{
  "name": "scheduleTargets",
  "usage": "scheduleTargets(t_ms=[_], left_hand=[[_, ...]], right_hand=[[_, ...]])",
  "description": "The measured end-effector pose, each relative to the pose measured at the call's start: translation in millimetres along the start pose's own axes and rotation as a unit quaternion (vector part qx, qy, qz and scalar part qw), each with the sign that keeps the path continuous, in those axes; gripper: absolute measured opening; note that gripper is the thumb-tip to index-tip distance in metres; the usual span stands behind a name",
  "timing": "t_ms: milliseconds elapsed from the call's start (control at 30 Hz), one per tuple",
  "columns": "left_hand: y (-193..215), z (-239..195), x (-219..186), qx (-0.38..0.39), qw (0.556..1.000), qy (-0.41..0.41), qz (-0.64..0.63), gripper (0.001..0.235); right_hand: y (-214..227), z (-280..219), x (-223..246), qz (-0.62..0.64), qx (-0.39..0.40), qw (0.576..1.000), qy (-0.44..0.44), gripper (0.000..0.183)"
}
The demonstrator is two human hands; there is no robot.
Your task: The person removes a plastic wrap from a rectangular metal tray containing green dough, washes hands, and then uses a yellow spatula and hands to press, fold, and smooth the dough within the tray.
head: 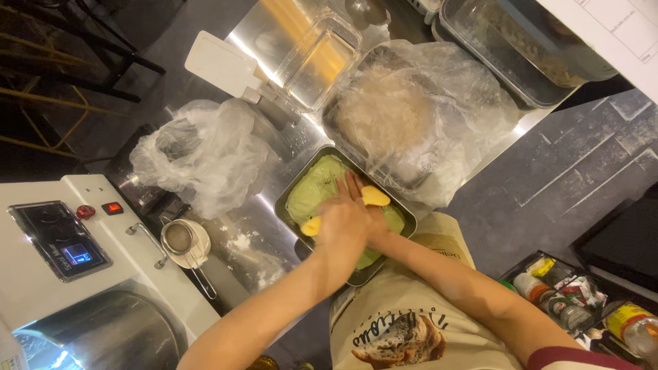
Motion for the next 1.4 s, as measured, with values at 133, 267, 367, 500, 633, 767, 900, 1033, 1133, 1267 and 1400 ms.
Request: scheduleTargets(t_ms=[133, 267, 367, 500, 633, 767, 900, 1033, 1133, 1267, 1400], left_hand=[[3, -1, -29, -0.034, 0.987, 0.028, 0.153, 0.016], [22, -22, -32, -0.073, 0.964, 0.042, 0.254, 0.016], [37, -32, -18, -0.056, 0.98, 0.035, 0.189, 0.016], [80, -52, -11, -0.172, 0.966, 0.06, 0.183, 0.018], [55, -27, -27, -0.074, 0.99, 0.015, 0.118, 0.01], [28, -17, -55, -0.05, 0.985, 0.027, 0.164, 0.014], [8, -14, -92, -0.017, 0.98, 0.027, 0.198, 0.015], [5, -29, -113, -0.009, 0.961, 0.02, 0.275, 0.017], [11, -45, -103, -0.02, 0.961, 0.011, 0.275, 0.018], [19, -70, -74, -0.009, 0.978, -0.011, 0.208, 0.02], [41, -84, -40, -0.06, 0.99, 0.049, 0.118, 0.021]], right_hand=[[1, -8, 13, 0.063, -0.085, 0.994, 0.01, 0.076], [-1, -11, 20, 0.032, -0.082, 0.996, 0.0, 0.072], [0, -14, 15, -0.061, -0.015, 0.998, 0.005, 0.072], [10, -23, 1, -0.099, 0.016, 0.995, -0.001, 0.071], [15, -21, -10, 0.008, -0.023, 0.998, -0.052, 0.075], [10, -29, -3, 0.035, -0.05, 0.996, -0.063, 0.08], [-3, -30, 1, 0.034, -0.029, 0.996, -0.078, 0.084], [-10, -31, 7, -0.01, -0.029, 0.995, -0.094, 0.084], [-10, -36, 10, -0.047, -0.025, 0.994, -0.098, 0.087], [-3, -40, 14, -0.04, -0.026, 0.998, -0.043, 0.091], [2, -28, -2, -0.032, -0.009, 0.998, -0.044, 0.093]])
Point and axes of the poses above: each hand's wrist, its own z-axis towards the middle knuckle, its own y-axis out of the back of the hand, x = y × z, the point moved 10 cm from there along z, towards the middle knuckle, and after that the axes turned 8 degrees about z, right-handed, at the moved point
